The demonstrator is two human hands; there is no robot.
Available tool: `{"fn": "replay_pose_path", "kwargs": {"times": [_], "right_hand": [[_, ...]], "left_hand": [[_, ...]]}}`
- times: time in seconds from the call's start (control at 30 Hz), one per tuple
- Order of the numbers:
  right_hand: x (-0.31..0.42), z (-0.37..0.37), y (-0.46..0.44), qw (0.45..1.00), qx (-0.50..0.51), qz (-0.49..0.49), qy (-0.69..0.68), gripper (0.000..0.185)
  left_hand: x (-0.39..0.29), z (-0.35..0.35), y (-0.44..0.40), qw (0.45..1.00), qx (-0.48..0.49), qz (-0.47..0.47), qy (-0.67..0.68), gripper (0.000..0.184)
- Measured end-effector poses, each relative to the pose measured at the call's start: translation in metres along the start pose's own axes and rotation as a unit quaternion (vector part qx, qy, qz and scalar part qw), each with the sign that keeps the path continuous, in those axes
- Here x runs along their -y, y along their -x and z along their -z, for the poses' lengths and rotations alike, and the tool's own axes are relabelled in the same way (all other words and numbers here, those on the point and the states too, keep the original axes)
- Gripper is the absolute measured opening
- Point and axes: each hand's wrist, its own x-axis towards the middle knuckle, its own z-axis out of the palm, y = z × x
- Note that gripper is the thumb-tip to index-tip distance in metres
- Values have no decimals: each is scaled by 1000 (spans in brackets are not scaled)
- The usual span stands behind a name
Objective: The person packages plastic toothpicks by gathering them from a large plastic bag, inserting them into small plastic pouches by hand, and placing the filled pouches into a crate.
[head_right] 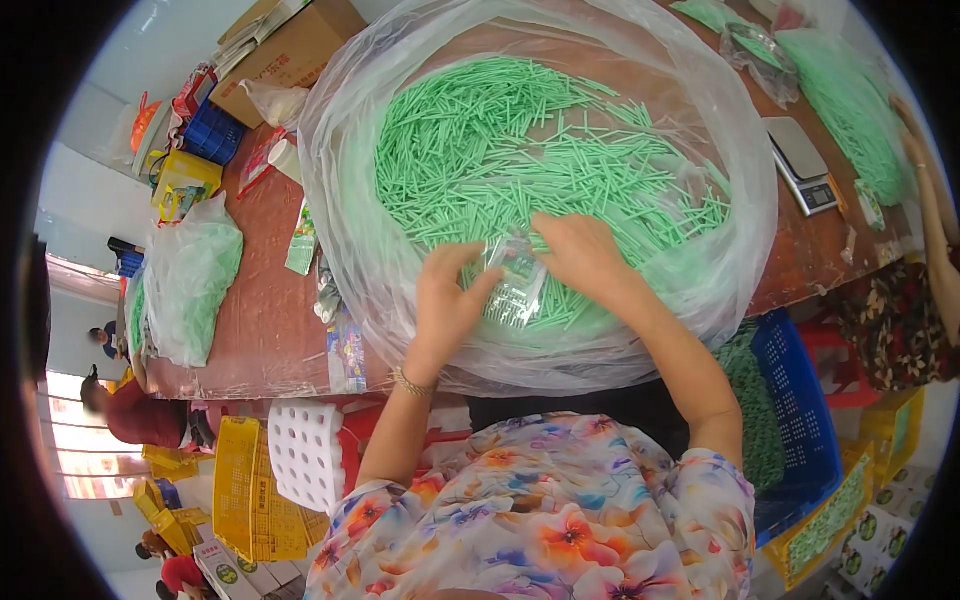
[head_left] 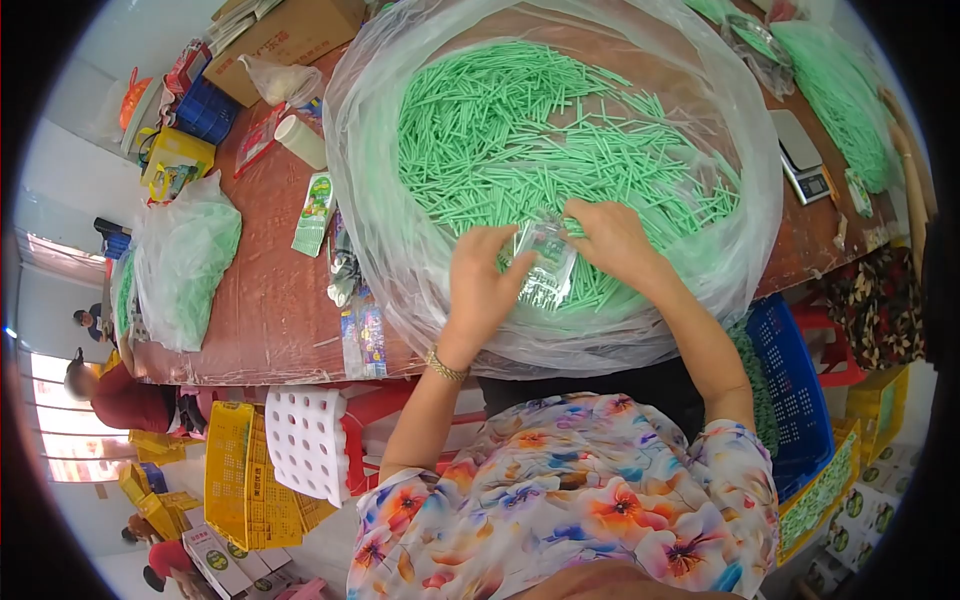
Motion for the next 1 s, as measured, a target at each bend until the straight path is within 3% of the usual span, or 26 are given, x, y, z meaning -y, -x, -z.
{"fn": "replay_pose_path", "kwargs": {"times": [0.17, 0.23, 0.3, 0.43, 0.47, 0.5, 0.57, 0.73, 0.77, 0.8, 0.83, 0.87, 0.93, 1.0], "right_hand": [[-1, -1, 6, 991, -79, 109, -17, 17], [3, 9, 10, 991, -93, 101, -4, 15], [6, 16, 11, 990, -109, 93, 8, 14], [4, 17, 10, 979, -119, 73, -150, 18], [2, 18, 9, 974, -97, 53, -197, 19], [2, 21, 10, 974, -100, 52, -195, 19], [3, 28, 11, 951, -24, -22, -307, 23], [3, 40, -1, 903, -146, 25, -403, 20], [2, 48, -2, 873, -111, -36, -474, 23], [2, 56, -3, 833, -76, -96, -540, 28], [10, 63, -7, 855, -110, -52, -504, 39], [11, 59, -14, 855, -112, -52, -504, 39], [13, 50, -27, 811, -221, 97, -532, 35], [23, 49, -31, 808, -230, 123, -528, 35]], "left_hand": [[-6, -3, 7, 1000, 12, 12, -19, 43], [-11, -1, 1, 999, 12, 26, -18, 45], [-14, -2, -7, 995, -75, -35, -53, 47], [-14, -19, -13, 994, -103, -38, 19, 34], [-11, -24, -11, 979, -62, 86, 173, 25], [-11, -27, -11, 925, -19, 207, 319, 17], [-14, -26, -13, 925, -25, 192, 326, 8], [-17, -16, -13, 893, -38, 213, 394, 4], [-14, -16, -14, 894, -35, 210, 393, 4], [-12, -17, -15, 939, -34, 110, 323, 5], [-11, -16, -16, 968, -33, 9, 248, 6], [-12, -14, -16, 981, -15, -18, 195, 11], [-12, -15, -14, 979, -10, -3, 202, 13], [-12, -16, -13, 978, -5, 13, 210, 15]]}}
